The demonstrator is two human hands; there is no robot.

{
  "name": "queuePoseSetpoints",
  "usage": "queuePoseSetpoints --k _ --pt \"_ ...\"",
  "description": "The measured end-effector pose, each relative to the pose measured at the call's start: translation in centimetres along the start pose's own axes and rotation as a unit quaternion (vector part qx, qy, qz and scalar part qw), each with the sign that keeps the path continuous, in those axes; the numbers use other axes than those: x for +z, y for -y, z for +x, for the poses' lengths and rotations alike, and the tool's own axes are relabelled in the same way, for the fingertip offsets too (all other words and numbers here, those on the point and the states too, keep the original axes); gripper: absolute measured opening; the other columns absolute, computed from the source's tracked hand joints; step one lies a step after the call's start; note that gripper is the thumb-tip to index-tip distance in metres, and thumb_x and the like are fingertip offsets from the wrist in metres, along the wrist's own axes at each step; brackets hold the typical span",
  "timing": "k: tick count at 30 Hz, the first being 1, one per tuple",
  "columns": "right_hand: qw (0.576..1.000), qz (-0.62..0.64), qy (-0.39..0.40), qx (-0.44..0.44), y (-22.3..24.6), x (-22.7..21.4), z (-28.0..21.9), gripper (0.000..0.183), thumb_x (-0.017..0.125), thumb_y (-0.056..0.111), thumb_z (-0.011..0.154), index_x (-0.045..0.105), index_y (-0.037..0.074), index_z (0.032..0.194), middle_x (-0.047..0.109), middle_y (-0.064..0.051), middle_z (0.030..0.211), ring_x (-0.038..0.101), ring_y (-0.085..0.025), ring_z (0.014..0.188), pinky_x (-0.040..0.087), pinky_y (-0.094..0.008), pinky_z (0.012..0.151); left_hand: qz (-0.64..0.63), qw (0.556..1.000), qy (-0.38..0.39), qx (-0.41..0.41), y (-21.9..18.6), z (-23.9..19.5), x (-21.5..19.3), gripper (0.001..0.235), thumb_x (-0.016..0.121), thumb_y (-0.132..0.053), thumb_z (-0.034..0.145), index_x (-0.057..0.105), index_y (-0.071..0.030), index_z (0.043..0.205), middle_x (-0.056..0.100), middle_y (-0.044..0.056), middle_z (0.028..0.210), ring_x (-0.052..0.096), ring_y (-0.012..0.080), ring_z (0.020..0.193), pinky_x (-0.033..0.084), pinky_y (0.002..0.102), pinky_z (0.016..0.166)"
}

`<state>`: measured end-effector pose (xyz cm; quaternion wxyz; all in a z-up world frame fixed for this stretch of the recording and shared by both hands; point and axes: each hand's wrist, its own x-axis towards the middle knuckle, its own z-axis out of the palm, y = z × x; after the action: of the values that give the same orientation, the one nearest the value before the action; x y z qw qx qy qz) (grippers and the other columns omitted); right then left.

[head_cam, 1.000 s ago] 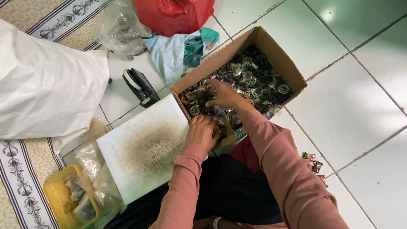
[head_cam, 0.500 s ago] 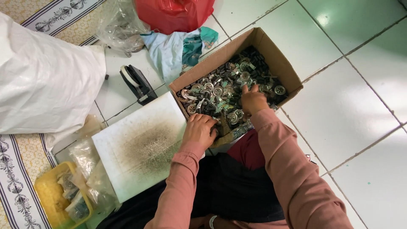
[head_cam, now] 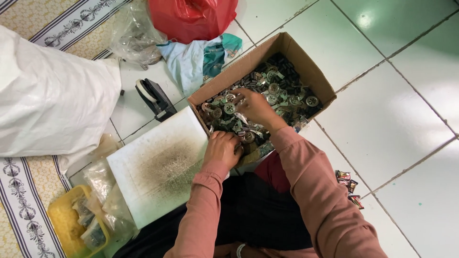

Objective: Packaging small metal parts from a bulk box into small plastic bags on a workshop floor.

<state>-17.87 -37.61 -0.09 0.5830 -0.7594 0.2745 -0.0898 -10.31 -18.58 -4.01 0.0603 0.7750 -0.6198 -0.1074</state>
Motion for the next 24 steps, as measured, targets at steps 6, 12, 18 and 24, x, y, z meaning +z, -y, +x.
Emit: queuePoseSetpoints --k 6,12,18,24 --pt "0.957 -0.222 -0.188 -0.016 -9.2 -5.8 1.1 0.027 0.064 -0.008 0.091 0.072 0.004 0.113 0.064 -0.013 0.094 0.071 -0.039 0.091 0.059 -0.054 0.074 -0.01 0.998 0.061 -0.014 -0.9 -0.1 -2.1 0.027 0.057 -0.037 0.1 0.071 -0.023 0.119 0.07 0.0 0.116 0.065 0.0183 0.116 0.038 0.041 0.117" --pt "0.956 -0.289 -0.038 -0.032 -6.3 -2.3 1.7 0.028 0.076 0.003 0.083 0.076 0.011 0.109 0.066 -0.014 0.111 0.069 -0.041 0.104 0.063 -0.054 0.075 -0.009 0.998 0.066 -0.013 -1.0 0.0 -2.5 0.027 0.057 -0.036 0.101 0.071 -0.02 0.119 0.07 0.001 0.116 0.066 0.0186 0.114 0.04 0.042 0.116" --pt "0.881 -0.461 0.099 0.043 -8.8 2.6 2.9 0.099 0.09 0.004 0.065 0.045 0.015 0.152 0.045 -0.017 0.153 0.041 -0.05 0.139 0.065 -0.063 0.084 0.004 0.999 0.043 -0.014 -0.1 0.0 -0.1 0.026 0.062 -0.041 0.096 0.071 -0.02 0.109 0.07 0.0 0.11 0.065 0.0177 0.11 0.041 0.04 0.114" --pt "0.843 -0.524 0.027 0.119 -16.9 -0.4 1.3 0.024 0.073 0.009 0.084 0.078 0.012 0.107 0.073 -0.012 0.109 0.073 -0.038 0.097 0.062 -0.055 0.068 -0.026 0.998 0.059 -0.02 -0.7 -0.1 -1.9 0.026 0.059 -0.034 0.099 0.071 -0.022 0.118 0.07 -0.001 0.115 0.065 0.0171 0.114 0.039 0.041 0.117"
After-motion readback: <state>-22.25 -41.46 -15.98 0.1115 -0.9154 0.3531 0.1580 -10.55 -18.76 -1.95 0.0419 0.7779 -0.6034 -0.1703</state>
